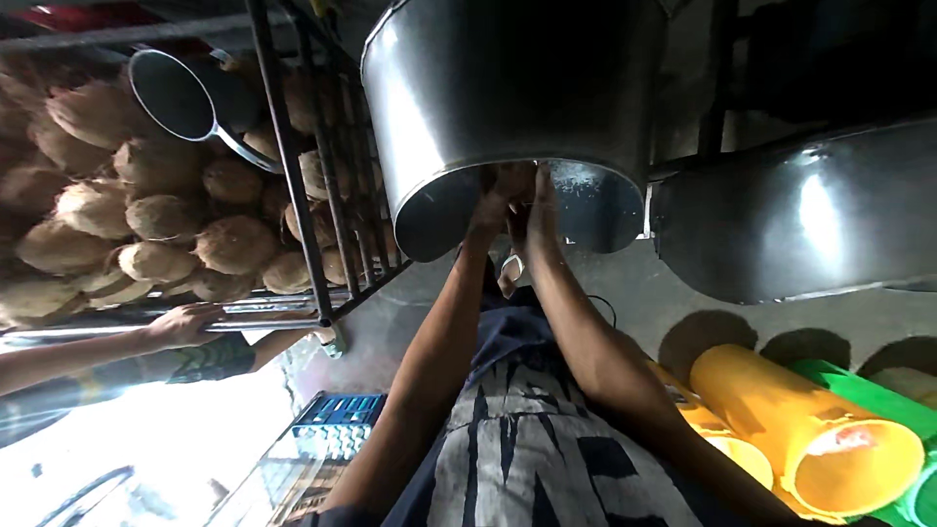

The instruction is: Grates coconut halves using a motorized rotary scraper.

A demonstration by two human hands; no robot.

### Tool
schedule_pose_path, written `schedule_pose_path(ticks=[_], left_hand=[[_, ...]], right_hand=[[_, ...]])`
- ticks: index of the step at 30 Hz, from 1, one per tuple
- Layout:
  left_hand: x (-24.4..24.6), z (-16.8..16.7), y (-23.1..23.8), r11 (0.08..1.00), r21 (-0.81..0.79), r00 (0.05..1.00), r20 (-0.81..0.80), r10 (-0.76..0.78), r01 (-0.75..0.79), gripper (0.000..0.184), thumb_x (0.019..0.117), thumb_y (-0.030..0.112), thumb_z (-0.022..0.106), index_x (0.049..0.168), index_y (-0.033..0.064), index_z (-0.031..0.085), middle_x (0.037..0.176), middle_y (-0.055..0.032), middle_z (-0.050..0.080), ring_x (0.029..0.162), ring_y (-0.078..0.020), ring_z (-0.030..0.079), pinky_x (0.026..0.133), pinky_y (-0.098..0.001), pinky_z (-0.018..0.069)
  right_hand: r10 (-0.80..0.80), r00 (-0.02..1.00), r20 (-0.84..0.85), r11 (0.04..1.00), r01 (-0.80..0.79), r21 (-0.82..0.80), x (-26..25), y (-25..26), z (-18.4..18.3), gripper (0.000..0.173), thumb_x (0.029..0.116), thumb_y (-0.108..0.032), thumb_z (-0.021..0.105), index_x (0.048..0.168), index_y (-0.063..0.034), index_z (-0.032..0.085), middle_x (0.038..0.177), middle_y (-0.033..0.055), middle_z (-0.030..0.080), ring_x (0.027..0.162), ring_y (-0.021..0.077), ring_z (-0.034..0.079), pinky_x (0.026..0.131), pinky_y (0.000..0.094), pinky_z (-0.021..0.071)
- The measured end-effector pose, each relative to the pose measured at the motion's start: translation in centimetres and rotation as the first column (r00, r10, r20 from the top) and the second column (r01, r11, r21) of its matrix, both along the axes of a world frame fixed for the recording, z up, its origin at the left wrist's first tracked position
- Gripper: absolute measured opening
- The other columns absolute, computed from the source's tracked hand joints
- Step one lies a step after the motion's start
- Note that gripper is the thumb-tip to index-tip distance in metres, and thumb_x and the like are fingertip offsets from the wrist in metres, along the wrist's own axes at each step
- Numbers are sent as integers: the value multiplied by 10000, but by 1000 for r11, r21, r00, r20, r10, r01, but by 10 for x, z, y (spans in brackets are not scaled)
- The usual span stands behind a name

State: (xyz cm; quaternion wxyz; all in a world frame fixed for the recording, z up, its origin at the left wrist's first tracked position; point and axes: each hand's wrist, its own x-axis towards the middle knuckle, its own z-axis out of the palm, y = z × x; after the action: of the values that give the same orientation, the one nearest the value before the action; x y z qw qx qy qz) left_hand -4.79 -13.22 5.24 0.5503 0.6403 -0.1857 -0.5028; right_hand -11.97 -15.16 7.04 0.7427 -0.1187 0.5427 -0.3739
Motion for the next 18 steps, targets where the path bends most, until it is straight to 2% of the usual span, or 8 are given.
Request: schedule_pose_path(ticks=[2, 4, 7, 10, 13, 14, 16, 18], left_hand=[[-1, 4, 2, 1000, 18, 1000, 26, 3, -3, 495, 1038, 289, 565, 1440, 15, 473, 1301, -123, 629, 1163, -147, 612, 1003, -355, 527], [-13, 27, -1, 987, 159, 970, 244, -16, -24, 687, 1000, 396, 633, 1516, 26, 372, 1371, -150, 597, 1236, -185, 602, 1061, -386, 509], [-21, 34, -12, 943, 332, 857, 477, -195, 30, 908, 940, 547, 661, 1558, -4, 287, 1490, -260, 470, 1330, -342, 539, 1094, -516, 464], [-15, 27, -12, 934, 350, 858, 456, -236, 71, 847, 954, 611, 597, 1536, 43, 361, 1482, -226, 496, 1335, -320, 539, 1093, -527, 464], [-15, 12, -6, 984, 178, 954, 291, -70, 17, 640, 1002, 435, 614, 1479, 45, 442, 1394, -142, 584, 1282, -192, 572, 1098, -412, 477], [-15, 10, -7, 995, 98, 981, 194, 3, -22, 570, 1027, 359, 597, 1469, 34, 440, 1361, -128, 599, 1244, -156, 587, 1077, -366, 492], [-9, 12, -10, 997, 43, 997, 34, 64, -66, 495, 1076, 316, 501, 1476, 31, 440, 1366, -127, 591, 1217, -141, 589, 1046, -346, 502], [-12, 13, -7, 993, 34, 994, -11, 111, -111, 478, 1085, 350, 469, 1434, 23, 481, 1314, -117, 612, 1168, -130, 603, 1014, -339, 513]], right_hand=[[-30, 996, 88, 1000, 29, 3, 0, 2, -3, 597, 1041, -535, 486, 1519, -200, 361, 1401, 68, 562, 1231, 226, 596, 996, 452, 547], [-37, 990, 136, 999, 40, -26, -1, 1, 1, 495, 1059, -518, 440, 1384, -154, 518, 1241, 59, 636, 1113, 183, 633, 936, 404, 557], [21, 984, 177, 981, 14, -196, -3, -2, -3, 475, 1107, -436, 317, 1339, -91, 546, 1228, 80, 649, 1152, 170, 621, 1005, 418, 528], [87, 995, 39, 945, -70, -318, -1, -1, -11, 462, 1120, -380, 329, 1430, -79, 495, 1336, 96, 612, 1248, 186, 587, 1079, 426, 500], [32, 983, -182, 954, -85, -289, 2, 2, 2, 367, 1105, -315, 405, 1268, -39, 584, 1120, 89, 674, 1041, 157, 659, 923, 379, 571], [18, 972, -235, 967, -77, -244, 3, 0, 3, 374, 1093, -335, 451, 1293, -37, 555, 1140, 101, 659, 1050, 168, 653, 923, 382, 571], [22, 981, -191, 984, -55, -170, 2, -3, -1, 577, 1075, -410, 479, 1523, -73, 342, 1415, 131, 534, 1273, 215, 565, 1069, 423, 507], [-7, 998, -60, 995, 1, -101, -4, 3, -7, 662, 1065, -497, 461, 1584, -142, 254, 1506, 105, 471, 1349, 228, 517, 1109, 444, 479]])
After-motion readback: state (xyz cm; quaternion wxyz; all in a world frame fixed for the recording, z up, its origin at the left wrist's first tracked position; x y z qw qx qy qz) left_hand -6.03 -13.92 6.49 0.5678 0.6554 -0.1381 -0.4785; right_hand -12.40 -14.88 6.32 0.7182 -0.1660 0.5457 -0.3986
